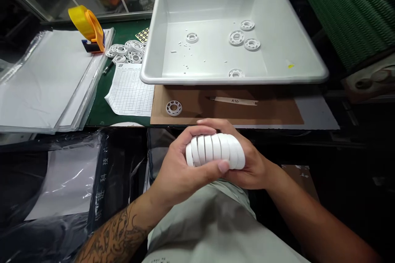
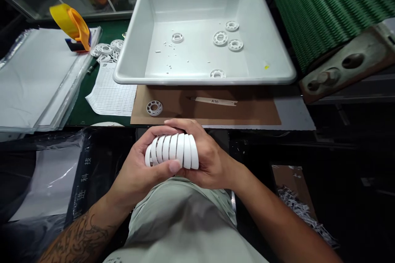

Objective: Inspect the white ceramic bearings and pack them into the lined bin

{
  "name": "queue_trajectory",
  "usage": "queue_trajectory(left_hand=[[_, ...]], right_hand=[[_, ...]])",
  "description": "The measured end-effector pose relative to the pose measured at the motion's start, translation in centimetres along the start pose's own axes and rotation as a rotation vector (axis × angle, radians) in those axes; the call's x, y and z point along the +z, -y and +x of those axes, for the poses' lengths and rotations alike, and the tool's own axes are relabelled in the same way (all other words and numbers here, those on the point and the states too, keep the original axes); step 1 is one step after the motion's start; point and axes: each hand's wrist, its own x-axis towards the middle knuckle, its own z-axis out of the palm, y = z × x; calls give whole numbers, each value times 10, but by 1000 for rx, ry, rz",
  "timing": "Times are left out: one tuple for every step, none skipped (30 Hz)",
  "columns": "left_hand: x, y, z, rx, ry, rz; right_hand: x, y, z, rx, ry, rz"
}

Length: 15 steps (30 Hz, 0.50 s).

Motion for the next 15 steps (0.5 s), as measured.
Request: queue_trajectory(left_hand=[[1,-1,-1,10,-6,-12],[1,-1,-1,20,-16,-27],[1,-2,-2,27,-28,-42],[1,-2,-3,23,-36,-51],[1,-2,-4,11,-34,-54],[1,-2,-5,-9,-26,-46],[0,-2,-6,-28,-17,-33],[0,-3,-7,-42,-8,-18],[0,-3,-8,-49,-2,0],[0,-4,-8,-46,1,18],[0,-5,-9,-38,3,32],[0,-6,-9,-26,6,40],[0,-6,-9,-11,10,45],[0,-6,-9,1,14,50],[-1,-6,-9,14,17,54]], right_hand=[[-1,-1,0,-15,0,-12],[-2,-1,1,-26,2,-26],[-3,-1,1,-42,5,-49],[-4,-2,2,-63,6,-80],[-4,-2,3,-85,7,-116],[-4,-2,3,-110,6,-150],[-5,-2,4,-137,-5,-174],[-4,-3,5,-160,-21,-188],[-4,-4,5,-181,-37,-193],[-4,-4,5,-194,-45,-196],[-3,-5,5,-198,-44,-201],[-3,-6,5,-192,-37,-208],[-3,-6,5,-180,-23,-216],[-3,-6,4,-173,-10,-214],[-3,-6,4,-170,-4,-195]])
